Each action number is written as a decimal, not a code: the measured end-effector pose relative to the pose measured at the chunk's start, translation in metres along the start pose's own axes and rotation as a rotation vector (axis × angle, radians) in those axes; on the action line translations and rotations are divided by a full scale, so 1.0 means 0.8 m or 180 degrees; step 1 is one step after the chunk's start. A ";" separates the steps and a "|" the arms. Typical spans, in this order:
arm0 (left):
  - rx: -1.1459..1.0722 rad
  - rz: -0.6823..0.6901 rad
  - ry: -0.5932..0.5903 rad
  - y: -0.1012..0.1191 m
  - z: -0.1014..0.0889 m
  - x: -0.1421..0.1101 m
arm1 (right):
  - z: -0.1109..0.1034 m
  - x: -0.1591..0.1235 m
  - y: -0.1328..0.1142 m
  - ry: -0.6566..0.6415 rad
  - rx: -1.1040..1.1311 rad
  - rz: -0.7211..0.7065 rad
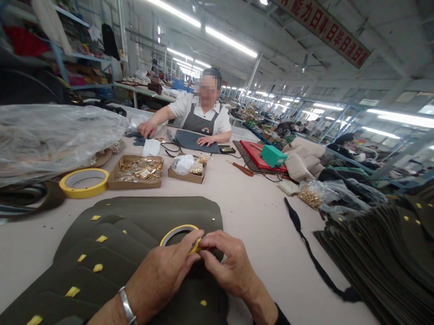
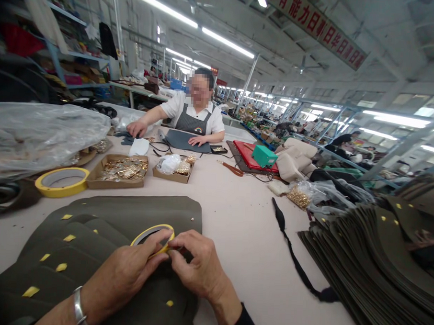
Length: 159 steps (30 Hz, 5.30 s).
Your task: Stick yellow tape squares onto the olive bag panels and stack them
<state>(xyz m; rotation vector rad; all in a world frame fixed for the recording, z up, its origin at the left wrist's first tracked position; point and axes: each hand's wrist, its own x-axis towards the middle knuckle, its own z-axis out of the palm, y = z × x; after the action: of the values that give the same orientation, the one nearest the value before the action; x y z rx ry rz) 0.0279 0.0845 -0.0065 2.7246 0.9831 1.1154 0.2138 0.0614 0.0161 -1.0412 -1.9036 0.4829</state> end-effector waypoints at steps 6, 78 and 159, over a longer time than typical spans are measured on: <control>-0.0176 0.0068 -0.0120 0.002 -0.001 0.001 | 0.008 -0.006 0.006 -0.0018 -0.0361 -0.0192; -0.0053 -0.0611 -0.1328 -0.006 0.006 0.017 | -0.008 -0.020 0.046 -0.0729 -0.1352 0.1133; 0.0559 -0.0757 -0.1549 0.015 0.011 0.016 | -0.001 -0.008 0.055 0.0061 -0.1307 0.0594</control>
<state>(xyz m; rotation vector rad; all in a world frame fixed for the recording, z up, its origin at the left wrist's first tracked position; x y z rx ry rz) 0.0468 0.0842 -0.0018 2.7029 1.3118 0.3163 0.2369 0.0812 -0.0159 -1.4927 -1.9423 0.1839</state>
